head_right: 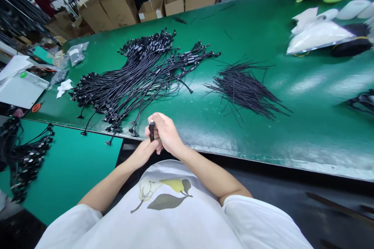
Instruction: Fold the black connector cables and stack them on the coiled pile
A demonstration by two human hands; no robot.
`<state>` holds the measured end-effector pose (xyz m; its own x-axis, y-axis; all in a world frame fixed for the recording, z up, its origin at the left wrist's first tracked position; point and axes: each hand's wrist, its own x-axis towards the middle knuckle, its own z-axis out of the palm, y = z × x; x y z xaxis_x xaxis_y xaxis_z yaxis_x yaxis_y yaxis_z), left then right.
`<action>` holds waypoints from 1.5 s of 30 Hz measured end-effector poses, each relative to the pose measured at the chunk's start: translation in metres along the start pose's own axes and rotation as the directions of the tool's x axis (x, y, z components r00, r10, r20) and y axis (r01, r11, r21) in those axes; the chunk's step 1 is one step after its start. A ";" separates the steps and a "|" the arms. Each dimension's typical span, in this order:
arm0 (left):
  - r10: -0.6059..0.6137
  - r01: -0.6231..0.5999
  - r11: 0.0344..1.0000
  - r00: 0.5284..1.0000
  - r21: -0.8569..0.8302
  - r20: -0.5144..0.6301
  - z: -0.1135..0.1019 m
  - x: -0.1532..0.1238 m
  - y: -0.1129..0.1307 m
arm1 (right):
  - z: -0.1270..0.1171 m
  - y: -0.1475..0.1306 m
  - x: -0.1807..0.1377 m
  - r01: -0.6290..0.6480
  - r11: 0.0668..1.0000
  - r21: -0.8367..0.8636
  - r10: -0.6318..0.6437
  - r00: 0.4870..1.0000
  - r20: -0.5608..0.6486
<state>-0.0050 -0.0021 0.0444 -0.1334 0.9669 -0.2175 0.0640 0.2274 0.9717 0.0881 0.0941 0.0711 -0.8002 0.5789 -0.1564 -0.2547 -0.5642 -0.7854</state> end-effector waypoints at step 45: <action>0.001 -0.200 0.765 0.951 0.612 0.309 0.003 0.037 0.001 | -0.137 -0.064 -0.056 0.260 -0.057 -0.964 0.023 0.965 0.259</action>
<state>-0.0073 0.0344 0.0374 0.1793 0.9555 -0.2342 0.6810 0.0513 0.7305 0.2237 0.1785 0.0476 -0.9193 0.3934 -0.0135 0.3296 0.7504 -0.5729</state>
